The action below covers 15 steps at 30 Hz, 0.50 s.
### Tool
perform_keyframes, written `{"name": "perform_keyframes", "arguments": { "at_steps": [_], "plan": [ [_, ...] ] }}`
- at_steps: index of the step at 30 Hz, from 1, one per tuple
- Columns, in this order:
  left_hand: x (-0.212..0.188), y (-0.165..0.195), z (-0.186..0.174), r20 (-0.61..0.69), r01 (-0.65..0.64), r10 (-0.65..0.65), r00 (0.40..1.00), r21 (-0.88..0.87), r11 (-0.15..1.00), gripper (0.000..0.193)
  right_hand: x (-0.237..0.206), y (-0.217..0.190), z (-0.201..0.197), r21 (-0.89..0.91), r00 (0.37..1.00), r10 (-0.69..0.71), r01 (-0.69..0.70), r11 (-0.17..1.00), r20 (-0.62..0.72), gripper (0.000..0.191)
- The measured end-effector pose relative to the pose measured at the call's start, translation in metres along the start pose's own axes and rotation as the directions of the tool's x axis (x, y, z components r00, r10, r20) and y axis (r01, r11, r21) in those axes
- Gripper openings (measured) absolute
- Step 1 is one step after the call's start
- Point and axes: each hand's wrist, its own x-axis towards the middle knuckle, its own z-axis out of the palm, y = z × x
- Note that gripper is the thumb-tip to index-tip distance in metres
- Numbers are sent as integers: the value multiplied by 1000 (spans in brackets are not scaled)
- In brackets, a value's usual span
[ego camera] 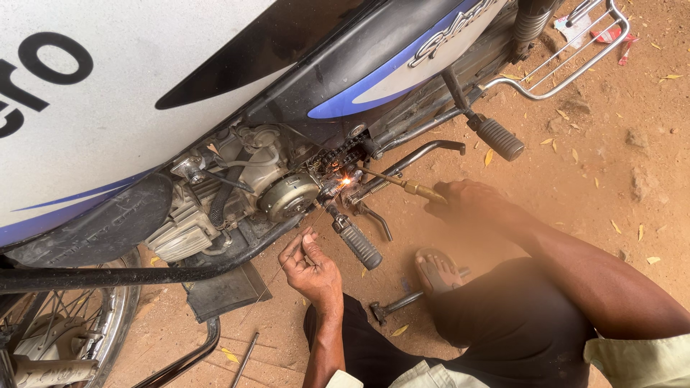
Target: The person sits on the ground beside a scooter and uses a handheld gas torch to heat and burn material around the engine's clutch area, holding a small component in the other hand while the flame produces sparks. The person continues heating the same engine area throughout the episode.
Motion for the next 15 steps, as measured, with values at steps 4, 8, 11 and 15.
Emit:
{"name": "perform_keyframes", "arguments": {
  "at_steps": [4, 8, 11, 15],
  "plan": [
    [0, 1, -1, -2, 19, -19, 1000, 3, 1000, 16, -5, -2, -3, 29, 1000, 12, -11, 1000, -7, 41],
    [1, 2, -1, 0, 37, -37, 999, -13, 999, 16, -4, -5, -3, 13, 1000, 26, -26, 1000, 4, 41],
    [0, 3, -2, 3, 29, -29, 1000, -4, 1000, 16, -3, -5, -3, 23, 999, 32, -32, 999, 4, 41],
    [0, 3, -2, 2, 18, -18, 1000, 0, 1000, 16, -2, -1, -1, 52, 1000, 23, -23, 998, -5, 40]
  ]
}}
